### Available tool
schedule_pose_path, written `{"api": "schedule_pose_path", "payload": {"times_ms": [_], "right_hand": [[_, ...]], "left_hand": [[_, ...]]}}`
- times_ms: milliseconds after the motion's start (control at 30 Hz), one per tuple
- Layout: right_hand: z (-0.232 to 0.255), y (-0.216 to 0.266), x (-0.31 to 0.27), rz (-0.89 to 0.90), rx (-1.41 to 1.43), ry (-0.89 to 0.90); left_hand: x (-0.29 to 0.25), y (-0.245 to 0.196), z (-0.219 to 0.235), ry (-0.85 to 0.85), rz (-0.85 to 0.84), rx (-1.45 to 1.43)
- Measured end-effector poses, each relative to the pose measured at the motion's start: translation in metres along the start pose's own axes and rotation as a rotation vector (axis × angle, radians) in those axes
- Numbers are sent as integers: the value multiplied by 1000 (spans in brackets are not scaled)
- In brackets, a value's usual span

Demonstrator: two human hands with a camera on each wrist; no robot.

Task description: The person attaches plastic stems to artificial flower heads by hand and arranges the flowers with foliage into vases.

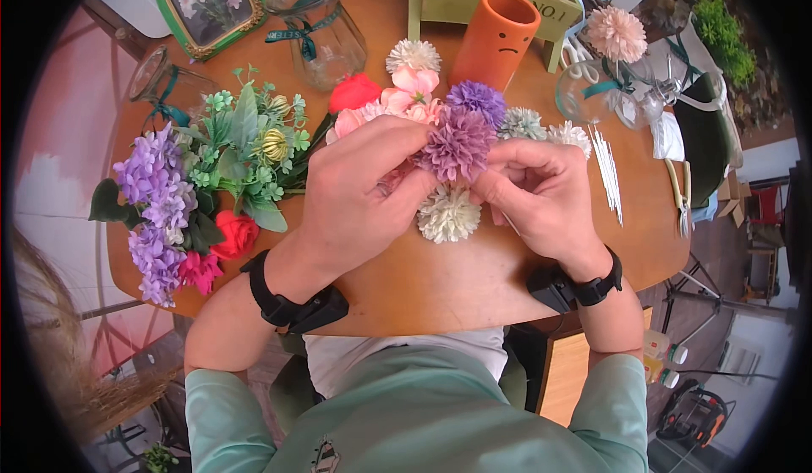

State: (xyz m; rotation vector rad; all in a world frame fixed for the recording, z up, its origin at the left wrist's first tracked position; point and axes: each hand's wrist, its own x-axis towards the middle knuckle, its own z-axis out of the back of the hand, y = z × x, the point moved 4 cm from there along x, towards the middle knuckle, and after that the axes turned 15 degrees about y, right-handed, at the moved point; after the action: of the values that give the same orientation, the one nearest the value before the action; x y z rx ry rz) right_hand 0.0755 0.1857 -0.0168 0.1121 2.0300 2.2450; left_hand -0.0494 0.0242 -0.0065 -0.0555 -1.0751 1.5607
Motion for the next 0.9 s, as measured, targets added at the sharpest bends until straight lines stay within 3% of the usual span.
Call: {"api": "schedule_pose_path", "payload": {"times_ms": [100,533,600,667,700,767,833,867,900], "right_hand": [[-2,1,0,-27,36,28],[-2,4,-2,-15,96,73],[1,8,-1,45,37,45],[19,21,-4,136,-198,-21],[32,24,-9,227,-204,-105],[67,38,-14,422,-377,-98],[90,46,-25,189,-523,-140],[92,47,-28,189,-525,-141],[95,41,-28,50,-438,-131]], "left_hand": [[-2,-2,1,61,67,-20],[0,-4,1,42,-8,-23],[1,-3,-2,75,12,-74],[2,-4,-3,84,-8,-53],[2,-6,-4,94,-26,-34],[1,-3,-3,82,15,-79],[1,0,-3,73,53,-123],[1,0,-5,90,34,-84],[2,0,-5,109,16,-43]]}}
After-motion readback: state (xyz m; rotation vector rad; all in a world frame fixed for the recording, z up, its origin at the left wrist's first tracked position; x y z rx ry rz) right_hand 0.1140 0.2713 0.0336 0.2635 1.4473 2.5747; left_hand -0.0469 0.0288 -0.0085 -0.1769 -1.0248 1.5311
